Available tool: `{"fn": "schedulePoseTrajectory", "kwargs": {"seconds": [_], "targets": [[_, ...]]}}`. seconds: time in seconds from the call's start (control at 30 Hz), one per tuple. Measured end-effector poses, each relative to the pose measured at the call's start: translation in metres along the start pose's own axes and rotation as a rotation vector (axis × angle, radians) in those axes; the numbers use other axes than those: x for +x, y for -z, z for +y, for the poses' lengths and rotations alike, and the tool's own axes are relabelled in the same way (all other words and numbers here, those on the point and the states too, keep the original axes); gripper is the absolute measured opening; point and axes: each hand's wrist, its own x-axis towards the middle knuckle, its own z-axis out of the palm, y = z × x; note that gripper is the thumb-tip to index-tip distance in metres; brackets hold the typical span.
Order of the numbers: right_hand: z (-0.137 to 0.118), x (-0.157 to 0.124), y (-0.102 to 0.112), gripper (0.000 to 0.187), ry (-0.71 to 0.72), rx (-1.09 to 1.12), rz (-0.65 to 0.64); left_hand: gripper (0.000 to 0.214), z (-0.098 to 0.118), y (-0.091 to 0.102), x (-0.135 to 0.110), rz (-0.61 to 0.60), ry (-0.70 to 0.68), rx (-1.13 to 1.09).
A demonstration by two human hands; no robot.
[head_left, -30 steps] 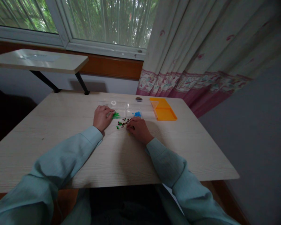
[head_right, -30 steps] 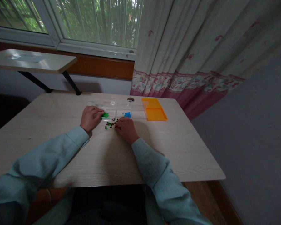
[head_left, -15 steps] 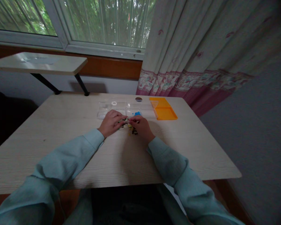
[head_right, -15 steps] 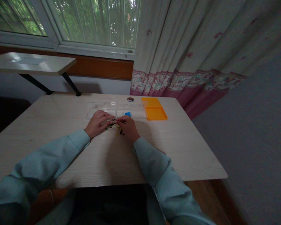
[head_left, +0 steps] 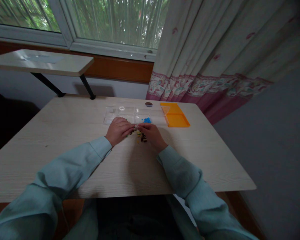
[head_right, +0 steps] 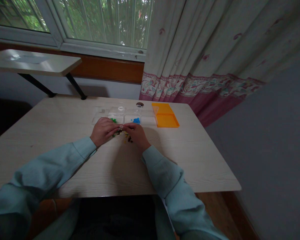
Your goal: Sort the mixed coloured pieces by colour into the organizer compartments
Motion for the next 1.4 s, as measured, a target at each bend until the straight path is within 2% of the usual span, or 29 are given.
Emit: {"fn": "schedulePoseTrajectory", "kwargs": {"seconds": [0.23,0.43,0.57,0.67,1.0,1.2,1.4], "targets": [[0.005,0.001,0.004,0.029,0.069,-0.088,0.021,0.028,-0.003,0.004,0.001,-0.014,0.002,0.062],[0.014,0.004,0.013,0.022,0.193,-0.423,0.133,0.032,-0.032,0.008,0.000,-0.041,0.093,0.174],[0.017,0.005,0.013,0.015,0.330,-0.687,0.086,0.034,-0.048,0.009,-0.002,-0.029,0.173,0.233],[0.015,0.005,0.009,0.013,0.364,-0.810,0.044,0.033,-0.050,0.006,-0.003,-0.018,0.201,0.241],[0.005,0.002,-0.012,0.024,0.445,-0.993,-0.152,0.033,-0.050,-0.001,-0.005,-0.045,0.201,0.261],[0.001,-0.003,-0.008,0.019,0.441,-1.059,-0.125,0.032,-0.048,0.001,-0.006,-0.043,0.201,0.256],[0.008,-0.001,0.000,0.017,0.425,-1.047,-0.068,0.031,-0.050,0.000,-0.007,-0.033,0.211,0.223]]}}
